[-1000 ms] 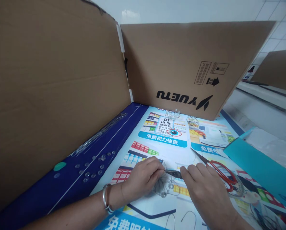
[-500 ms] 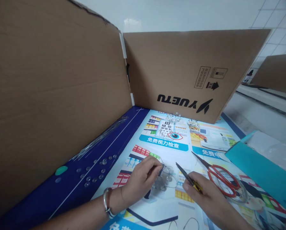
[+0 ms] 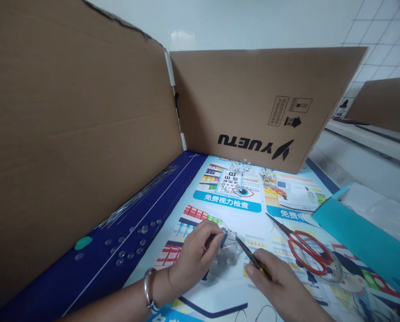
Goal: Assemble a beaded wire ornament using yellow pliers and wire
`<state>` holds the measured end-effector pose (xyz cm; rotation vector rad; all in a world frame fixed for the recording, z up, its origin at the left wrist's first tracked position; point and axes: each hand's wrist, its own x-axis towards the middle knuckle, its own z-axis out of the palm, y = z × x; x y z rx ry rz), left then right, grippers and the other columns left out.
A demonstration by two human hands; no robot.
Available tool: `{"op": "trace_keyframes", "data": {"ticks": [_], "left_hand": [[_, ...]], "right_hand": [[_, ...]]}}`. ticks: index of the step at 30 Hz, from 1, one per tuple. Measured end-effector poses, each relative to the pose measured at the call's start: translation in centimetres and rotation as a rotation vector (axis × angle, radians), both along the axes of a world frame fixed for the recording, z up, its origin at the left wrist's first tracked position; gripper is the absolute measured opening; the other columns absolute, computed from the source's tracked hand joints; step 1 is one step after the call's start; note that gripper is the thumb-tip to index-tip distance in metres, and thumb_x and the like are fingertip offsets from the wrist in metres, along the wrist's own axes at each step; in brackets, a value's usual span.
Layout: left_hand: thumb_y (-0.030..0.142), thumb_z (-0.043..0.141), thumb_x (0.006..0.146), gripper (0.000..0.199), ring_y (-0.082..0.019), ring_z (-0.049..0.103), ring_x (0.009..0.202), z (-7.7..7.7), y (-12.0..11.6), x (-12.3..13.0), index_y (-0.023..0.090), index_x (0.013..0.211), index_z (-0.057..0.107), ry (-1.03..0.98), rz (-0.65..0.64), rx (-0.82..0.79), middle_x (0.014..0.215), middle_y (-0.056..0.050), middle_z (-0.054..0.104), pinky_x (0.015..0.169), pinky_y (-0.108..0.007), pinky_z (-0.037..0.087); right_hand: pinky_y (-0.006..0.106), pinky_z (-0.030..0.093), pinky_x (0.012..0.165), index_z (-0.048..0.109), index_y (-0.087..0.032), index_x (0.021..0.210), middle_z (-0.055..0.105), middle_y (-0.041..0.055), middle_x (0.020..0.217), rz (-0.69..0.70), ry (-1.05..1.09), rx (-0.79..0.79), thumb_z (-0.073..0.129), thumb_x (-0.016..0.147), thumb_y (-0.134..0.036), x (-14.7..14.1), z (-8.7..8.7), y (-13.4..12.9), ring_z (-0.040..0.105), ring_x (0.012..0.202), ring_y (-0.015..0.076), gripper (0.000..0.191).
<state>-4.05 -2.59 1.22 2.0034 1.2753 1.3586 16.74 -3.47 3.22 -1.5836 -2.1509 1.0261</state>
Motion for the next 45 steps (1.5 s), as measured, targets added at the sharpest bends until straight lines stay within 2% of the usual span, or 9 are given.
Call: {"op": "trace_keyframes", "data": {"ticks": [8,12,26,34,40,45], "left_hand": [[0.014,0.045,0.086,0.008,-0.015,0.05,0.073,0.1,0.0,0.1,0.018,0.081,0.051,-0.047,0.065,-0.018,0.079,-0.003,0.054,0.068,-0.028,0.042],[0.014,0.044,0.086,0.009,-0.015,0.051,0.073,0.2,-0.1,0.4,0.018,0.081,0.051,-0.049,0.044,-0.018,0.078,-0.003,0.053,0.068,-0.028,0.042],[0.015,0.046,0.086,0.008,-0.014,0.05,0.07,0.1,-0.5,0.6,0.017,0.08,0.052,-0.053,-0.03,-0.063,0.077,-0.003,0.054,0.065,-0.026,0.042],[0.018,0.044,0.088,0.011,-0.013,0.048,0.068,0.3,-0.3,0.6,0.017,0.08,0.051,-0.059,-0.064,-0.158,0.075,-0.002,0.052,0.062,-0.025,0.04],[0.023,0.044,0.089,0.008,-0.013,0.049,0.072,0.0,-0.1,0.4,0.017,0.093,0.048,-0.128,-0.147,-0.294,0.082,-0.002,0.054,0.065,-0.026,0.042],[0.024,0.043,0.089,0.022,-0.013,0.05,0.074,-0.5,0.5,0.1,0.02,0.111,0.04,-0.227,-0.172,-0.353,0.085,-0.002,0.054,0.067,-0.026,0.042]], "right_hand": [[0.026,0.033,0.059,0.04,-0.021,0.07,0.044,-0.0023,0.069,0.0,0.066,-0.083,0.038,0.085,-0.045,-0.2,0.7,-0.2,0.044,0.066,0.0143,0.029],[0.025,0.032,0.057,0.036,-0.021,0.068,0.04,-0.0035,0.065,0.028,0.107,-0.113,0.038,0.085,-0.047,-0.7,0.9,-0.4,0.041,0.064,0.0131,0.032],[0.025,0.031,0.056,0.039,-0.02,0.068,0.04,-0.004,0.063,0.018,0.141,-0.114,0.037,0.086,-0.043,-1.2,1.0,-0.4,0.041,0.062,0.012,0.029],[0.024,0.029,0.053,0.038,-0.02,0.069,0.036,-0.0051,0.062,0.01,0.16,-0.131,0.037,0.087,-0.042,-0.9,0.6,-0.1,0.037,0.059,0.0109,0.028],[0.023,0.029,0.054,0.037,-0.02,0.068,0.034,-0.0054,0.062,0.009,0.188,-0.105,0.038,0.087,-0.042,-0.1,0.3,0.7,0.035,0.06,0.0105,0.029],[0.023,0.03,0.055,0.041,-0.02,0.07,0.037,-0.0045,0.064,0.003,0.186,-0.079,0.04,0.086,-0.041,0.6,0.0,1.5,0.037,0.062,0.0114,0.027]]}}
